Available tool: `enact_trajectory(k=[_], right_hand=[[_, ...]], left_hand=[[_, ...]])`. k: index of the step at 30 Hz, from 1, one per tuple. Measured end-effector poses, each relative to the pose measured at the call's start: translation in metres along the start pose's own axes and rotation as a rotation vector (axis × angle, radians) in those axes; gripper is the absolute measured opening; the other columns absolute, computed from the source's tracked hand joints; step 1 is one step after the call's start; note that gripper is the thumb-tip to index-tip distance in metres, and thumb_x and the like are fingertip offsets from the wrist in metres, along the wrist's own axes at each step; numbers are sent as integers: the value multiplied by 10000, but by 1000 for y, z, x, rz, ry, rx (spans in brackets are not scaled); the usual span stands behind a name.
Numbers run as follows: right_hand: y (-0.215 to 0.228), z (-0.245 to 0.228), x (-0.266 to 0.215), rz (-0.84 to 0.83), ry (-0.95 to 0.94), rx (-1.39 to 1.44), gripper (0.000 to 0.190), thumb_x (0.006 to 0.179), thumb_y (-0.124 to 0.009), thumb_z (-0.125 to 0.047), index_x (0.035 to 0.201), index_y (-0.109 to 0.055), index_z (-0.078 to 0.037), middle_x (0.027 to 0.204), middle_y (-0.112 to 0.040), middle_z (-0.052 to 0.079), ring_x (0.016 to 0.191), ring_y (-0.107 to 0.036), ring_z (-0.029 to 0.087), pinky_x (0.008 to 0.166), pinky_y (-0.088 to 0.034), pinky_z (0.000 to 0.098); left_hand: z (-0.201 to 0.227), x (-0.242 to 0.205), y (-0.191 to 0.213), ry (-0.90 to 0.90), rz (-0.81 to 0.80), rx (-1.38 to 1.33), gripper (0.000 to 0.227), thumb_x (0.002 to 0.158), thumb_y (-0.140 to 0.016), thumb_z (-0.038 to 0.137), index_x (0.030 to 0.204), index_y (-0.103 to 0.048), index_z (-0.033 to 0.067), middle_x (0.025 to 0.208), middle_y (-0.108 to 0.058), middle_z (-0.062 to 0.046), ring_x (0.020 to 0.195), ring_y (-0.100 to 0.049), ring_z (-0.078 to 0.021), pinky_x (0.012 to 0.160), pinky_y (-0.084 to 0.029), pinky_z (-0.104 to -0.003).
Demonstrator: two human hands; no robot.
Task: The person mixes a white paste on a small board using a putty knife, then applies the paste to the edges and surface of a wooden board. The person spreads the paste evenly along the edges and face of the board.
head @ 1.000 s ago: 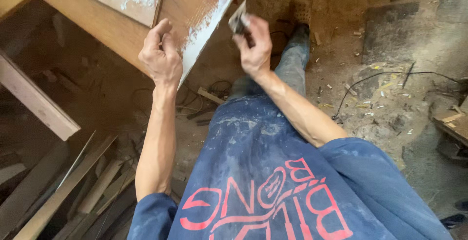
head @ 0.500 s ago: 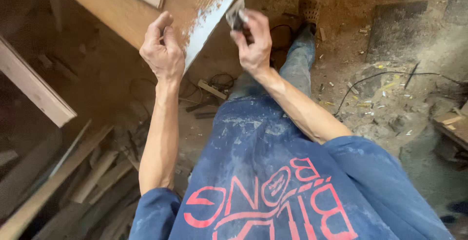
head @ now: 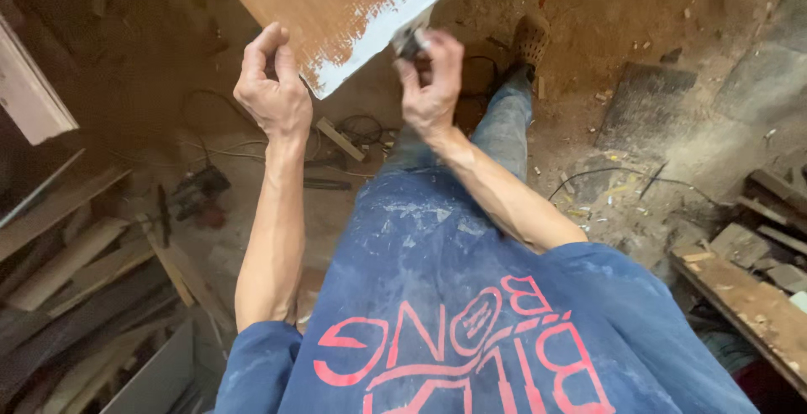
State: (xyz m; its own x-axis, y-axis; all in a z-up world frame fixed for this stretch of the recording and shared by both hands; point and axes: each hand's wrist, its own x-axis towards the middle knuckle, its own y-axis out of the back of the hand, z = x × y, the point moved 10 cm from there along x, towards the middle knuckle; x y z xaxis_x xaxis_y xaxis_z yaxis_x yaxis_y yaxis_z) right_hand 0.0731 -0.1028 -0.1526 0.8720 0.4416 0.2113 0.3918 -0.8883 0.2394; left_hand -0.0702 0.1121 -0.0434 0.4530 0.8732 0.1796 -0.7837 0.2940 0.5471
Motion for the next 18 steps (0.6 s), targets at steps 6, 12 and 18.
enact_trajectory(k=[6, 12, 18], right_hand=[[-18, -8, -23, -177, -129, 58, 428, 936, -747, -64, 1323, -565, -89, 1338, -485, 164, 1173, -623, 273, 866, -641, 345], [-18, -13, -15, -29, -68, 106, 469, 958, -766, -72, 1354, -515, -77, 1301, -488, 122, 1093, -617, 220, 896, -611, 332], [-49, -30, -50, -176, -60, 36, 496, 933, -792, -99, 1328, -498, -44, 1251, -497, 130, 1073, -605, 218, 908, -578, 347]], left_hand=[[-10, -13, 14, 22, 37, 36, 216, 1005, -656, -14, 1214, -710, -9, 1130, -785, -118, 1065, -762, -201, 972, -599, -332], [-21, -27, 22, 103, 87, -3, 229, 993, -650, -22, 1215, -709, -13, 1131, -787, -127, 1059, -768, -211, 949, -609, -333], [-25, -29, 30, 102, 109, 23, 227, 997, -655, -21, 1218, -704, -13, 1137, -786, -137, 1076, -769, -213, 946, -609, -325]])
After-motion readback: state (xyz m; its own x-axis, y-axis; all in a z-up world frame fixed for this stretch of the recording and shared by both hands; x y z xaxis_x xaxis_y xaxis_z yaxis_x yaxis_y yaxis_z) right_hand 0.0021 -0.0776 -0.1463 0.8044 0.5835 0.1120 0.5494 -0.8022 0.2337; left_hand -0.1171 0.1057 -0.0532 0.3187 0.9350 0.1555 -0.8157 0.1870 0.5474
